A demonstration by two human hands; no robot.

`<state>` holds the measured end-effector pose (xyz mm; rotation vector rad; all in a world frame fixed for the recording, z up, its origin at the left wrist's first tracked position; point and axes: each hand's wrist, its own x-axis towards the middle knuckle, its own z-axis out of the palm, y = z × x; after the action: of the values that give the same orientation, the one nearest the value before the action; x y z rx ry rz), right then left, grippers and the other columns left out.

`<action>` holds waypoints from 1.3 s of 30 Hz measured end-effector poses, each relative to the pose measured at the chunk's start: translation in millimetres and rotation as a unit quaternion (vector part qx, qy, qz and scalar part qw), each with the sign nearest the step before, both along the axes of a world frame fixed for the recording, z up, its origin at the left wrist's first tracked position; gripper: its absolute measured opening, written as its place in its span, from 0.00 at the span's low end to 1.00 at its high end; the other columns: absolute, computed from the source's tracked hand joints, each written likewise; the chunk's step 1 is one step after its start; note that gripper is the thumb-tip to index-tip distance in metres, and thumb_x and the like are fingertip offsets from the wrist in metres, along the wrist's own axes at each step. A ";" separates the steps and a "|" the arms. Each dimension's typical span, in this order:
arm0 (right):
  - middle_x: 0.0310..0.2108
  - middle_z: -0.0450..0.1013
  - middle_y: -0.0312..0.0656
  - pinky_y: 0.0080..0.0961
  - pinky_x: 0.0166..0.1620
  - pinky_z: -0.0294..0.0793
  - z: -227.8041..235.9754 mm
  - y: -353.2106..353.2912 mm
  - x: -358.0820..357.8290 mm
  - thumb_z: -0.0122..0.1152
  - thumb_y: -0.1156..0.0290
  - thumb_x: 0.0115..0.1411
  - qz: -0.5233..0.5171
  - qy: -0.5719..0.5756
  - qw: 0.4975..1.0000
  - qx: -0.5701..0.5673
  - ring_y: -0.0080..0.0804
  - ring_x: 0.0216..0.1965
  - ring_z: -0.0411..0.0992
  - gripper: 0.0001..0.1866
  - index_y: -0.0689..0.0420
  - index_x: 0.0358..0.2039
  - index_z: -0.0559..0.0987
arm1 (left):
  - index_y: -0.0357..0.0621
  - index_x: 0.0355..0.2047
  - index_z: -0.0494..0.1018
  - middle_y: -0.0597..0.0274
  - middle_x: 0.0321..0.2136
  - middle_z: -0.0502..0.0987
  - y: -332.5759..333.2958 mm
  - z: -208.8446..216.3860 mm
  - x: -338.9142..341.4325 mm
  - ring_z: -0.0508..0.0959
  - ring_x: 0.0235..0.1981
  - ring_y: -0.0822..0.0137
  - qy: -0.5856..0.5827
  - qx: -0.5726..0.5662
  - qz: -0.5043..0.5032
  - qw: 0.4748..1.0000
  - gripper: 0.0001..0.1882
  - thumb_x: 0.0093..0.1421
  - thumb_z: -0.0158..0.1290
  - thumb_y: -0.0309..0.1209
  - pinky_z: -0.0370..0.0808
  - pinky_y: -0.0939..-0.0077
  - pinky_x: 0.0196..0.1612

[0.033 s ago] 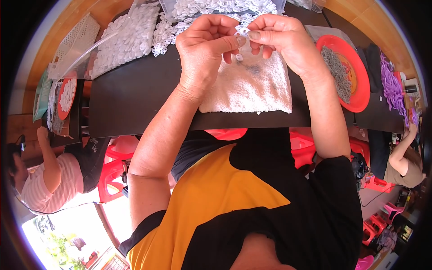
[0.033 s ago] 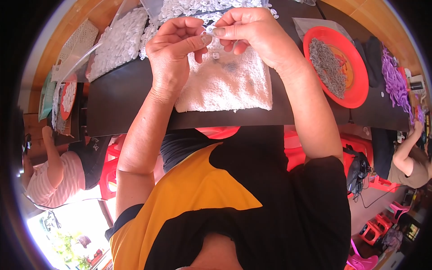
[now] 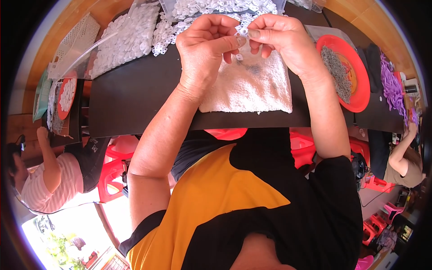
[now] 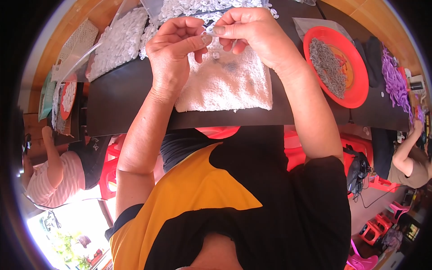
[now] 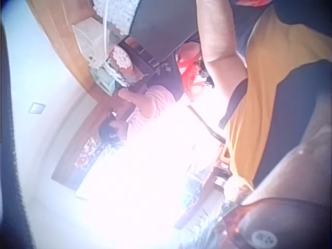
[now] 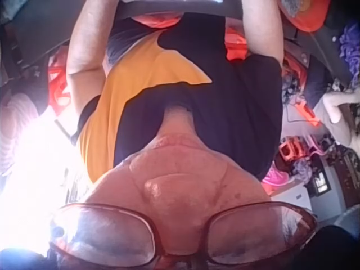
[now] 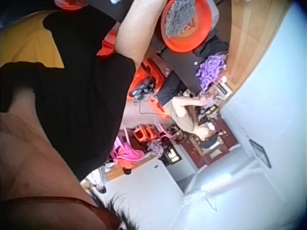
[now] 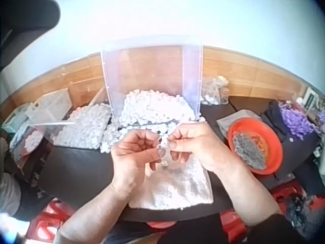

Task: Inserting small metal components into white plastic housing parts.

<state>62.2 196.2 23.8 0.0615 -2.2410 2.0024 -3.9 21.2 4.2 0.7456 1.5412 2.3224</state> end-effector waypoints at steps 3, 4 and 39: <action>0.26 0.75 0.34 0.16 0.30 0.69 -0.3 -2.5 1.6 0.58 0.68 0.58 -0.009 0.015 1.000 0.020 0.20 0.28 0.73 0.09 0.61 0.34 0.79 | 0.33 0.36 0.75 0.62 0.25 0.77 0.2 0.8 1.5 0.75 0.21 0.77 0.000 -0.011 0.007 1.000 0.13 0.48 0.58 0.13 0.69 0.86 0.19; 0.28 0.75 0.35 0.17 0.31 0.69 -0.2 -4.2 2.4 0.57 0.68 0.60 -0.017 0.021 0.999 0.042 0.22 0.30 0.74 0.10 0.62 0.37 0.79 | 0.33 0.35 0.75 0.62 0.25 0.77 0.0 0.5 1.4 0.75 0.21 0.77 0.000 -0.009 0.010 1.000 0.13 0.47 0.58 0.12 0.69 0.85 0.19; 0.23 0.74 0.34 0.16 0.31 0.67 4.4 -23.5 4.5 0.58 0.69 0.60 -0.085 0.045 0.994 0.046 0.19 0.27 0.71 0.08 0.61 0.33 0.80 | 0.34 0.32 0.74 0.61 0.22 0.76 0.3 -0.7 0.9 0.72 0.17 0.77 -0.023 0.009 0.029 0.999 0.12 0.45 0.58 0.13 0.67 0.85 0.18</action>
<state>66.7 172.7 28.3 -0.0281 -2.2003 1.7739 -3.0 21.5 3.4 0.6546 1.5442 2.3804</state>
